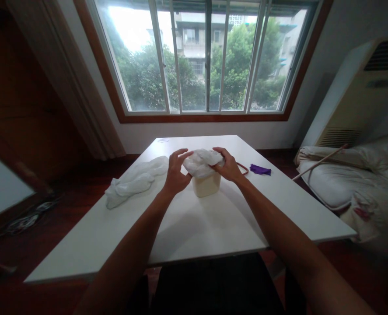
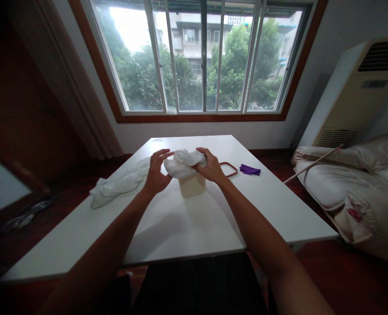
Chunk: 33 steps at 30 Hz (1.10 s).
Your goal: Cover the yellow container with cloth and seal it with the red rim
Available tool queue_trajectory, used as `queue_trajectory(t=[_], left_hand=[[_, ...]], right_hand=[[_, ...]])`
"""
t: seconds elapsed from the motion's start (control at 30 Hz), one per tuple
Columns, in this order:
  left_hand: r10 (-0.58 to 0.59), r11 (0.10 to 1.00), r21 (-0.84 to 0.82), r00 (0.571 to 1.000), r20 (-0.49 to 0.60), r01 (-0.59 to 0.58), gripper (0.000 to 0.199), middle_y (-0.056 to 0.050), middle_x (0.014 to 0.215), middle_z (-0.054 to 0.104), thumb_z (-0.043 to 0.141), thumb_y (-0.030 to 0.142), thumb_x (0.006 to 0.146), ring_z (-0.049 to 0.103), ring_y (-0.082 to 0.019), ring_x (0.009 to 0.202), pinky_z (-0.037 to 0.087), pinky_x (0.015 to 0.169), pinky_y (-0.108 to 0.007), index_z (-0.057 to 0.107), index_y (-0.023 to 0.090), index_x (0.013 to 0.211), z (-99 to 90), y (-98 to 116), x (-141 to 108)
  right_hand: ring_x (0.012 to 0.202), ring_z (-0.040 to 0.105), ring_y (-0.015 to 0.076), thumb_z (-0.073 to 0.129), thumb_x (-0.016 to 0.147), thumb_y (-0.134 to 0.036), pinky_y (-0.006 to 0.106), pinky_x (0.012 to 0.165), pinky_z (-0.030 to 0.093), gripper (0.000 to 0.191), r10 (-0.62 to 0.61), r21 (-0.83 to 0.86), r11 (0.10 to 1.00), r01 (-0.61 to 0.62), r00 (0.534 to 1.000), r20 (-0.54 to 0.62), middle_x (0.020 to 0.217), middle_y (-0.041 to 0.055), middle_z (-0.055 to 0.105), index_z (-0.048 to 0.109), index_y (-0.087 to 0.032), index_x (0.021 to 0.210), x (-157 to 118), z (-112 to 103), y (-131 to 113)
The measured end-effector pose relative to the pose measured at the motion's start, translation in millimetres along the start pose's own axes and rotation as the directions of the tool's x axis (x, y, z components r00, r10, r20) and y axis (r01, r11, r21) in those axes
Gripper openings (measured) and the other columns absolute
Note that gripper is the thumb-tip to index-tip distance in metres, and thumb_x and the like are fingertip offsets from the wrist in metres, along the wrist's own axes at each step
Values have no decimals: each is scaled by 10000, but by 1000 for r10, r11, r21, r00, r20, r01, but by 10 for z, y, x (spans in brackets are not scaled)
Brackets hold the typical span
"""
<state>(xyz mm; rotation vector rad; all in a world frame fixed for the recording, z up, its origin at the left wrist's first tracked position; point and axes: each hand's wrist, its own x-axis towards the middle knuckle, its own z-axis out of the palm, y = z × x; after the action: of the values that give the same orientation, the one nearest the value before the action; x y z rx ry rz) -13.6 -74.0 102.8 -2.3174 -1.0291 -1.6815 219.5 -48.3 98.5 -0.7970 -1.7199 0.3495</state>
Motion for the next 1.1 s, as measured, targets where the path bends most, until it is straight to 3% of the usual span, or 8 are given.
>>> queue_trajectory(t=[0.07,0.17,0.37,0.53,0.73,0.83,0.97,1.1], left_hand=[[107,993,49,993,54,-109,242,-74,1333,580,571,150,784,495,-251,1294,407,1056,-449,641,233,1000,1,33,-4],[178,983,50,984,-8,-177,223,-46,1149,689,488,88,797,593,-213,1190,423,1041,-432,618,222,919,-1,1,-15],[139,984,133,976,-168,-117,239,-53,917,671,491,85,772,628,-210,926,489,862,-370,635,207,918,-95,-274,-12],[108,993,57,986,-130,-101,243,-55,906,624,484,65,735,608,-194,873,493,773,-319,657,200,837,-145,-371,-36],[206,977,-73,971,124,-198,182,-65,924,682,554,199,816,627,-179,770,475,677,-292,678,200,949,-117,-187,-99],[221,975,-54,958,180,-215,516,-126,1234,646,618,425,839,645,-192,834,500,693,-301,566,209,1304,-116,-97,-93],[244,970,-40,942,229,-241,951,-175,1575,331,616,660,801,559,-302,1227,521,877,-378,213,258,1563,-95,-55,-50],[295,954,-16,922,252,-301,942,-166,1629,207,623,686,787,280,-366,1471,315,1136,-529,253,269,1547,-46,-4,-28]], right_hand=[[1078,622,250,762,730,-447,400,943,507,567,-2,100,995,6,999,-47,1208,99,651,569,-224,1214,-11,1,69],[1007,649,232,756,735,-505,392,900,538,525,69,285,958,-20,984,-163,1120,89,674,585,-228,1147,-2,-64,198],[878,671,201,773,720,-477,402,865,558,392,255,364,924,-113,893,-372,937,62,697,638,-211,975,-3,-234,480],[765,657,169,766,720,-499,398,794,582,399,324,380,905,-189,886,-333,875,37,683,658,-203,964,-40,-260,528],[882,628,185,715,804,-505,342,718,568,465,19,55,998,-13,994,-108,1124,79,641,652,-246,1184,-119,-278,238],[938,627,198,676,854,-461,351,744,562,329,-88,-52,995,85,995,-51,1128,81,633,686,-244,1100,-144,-261,129],[979,632,212,603,912,-431,380,797,553,227,-141,-83,987,136,989,-54,1068,83,657,695,-223,913,-153,-214,67],[1001,637,222,542,945,-398,404,835,534,214,-191,-92,978,186,981,-43,1062,83,692,670,-229,915,-157,-158,42]])
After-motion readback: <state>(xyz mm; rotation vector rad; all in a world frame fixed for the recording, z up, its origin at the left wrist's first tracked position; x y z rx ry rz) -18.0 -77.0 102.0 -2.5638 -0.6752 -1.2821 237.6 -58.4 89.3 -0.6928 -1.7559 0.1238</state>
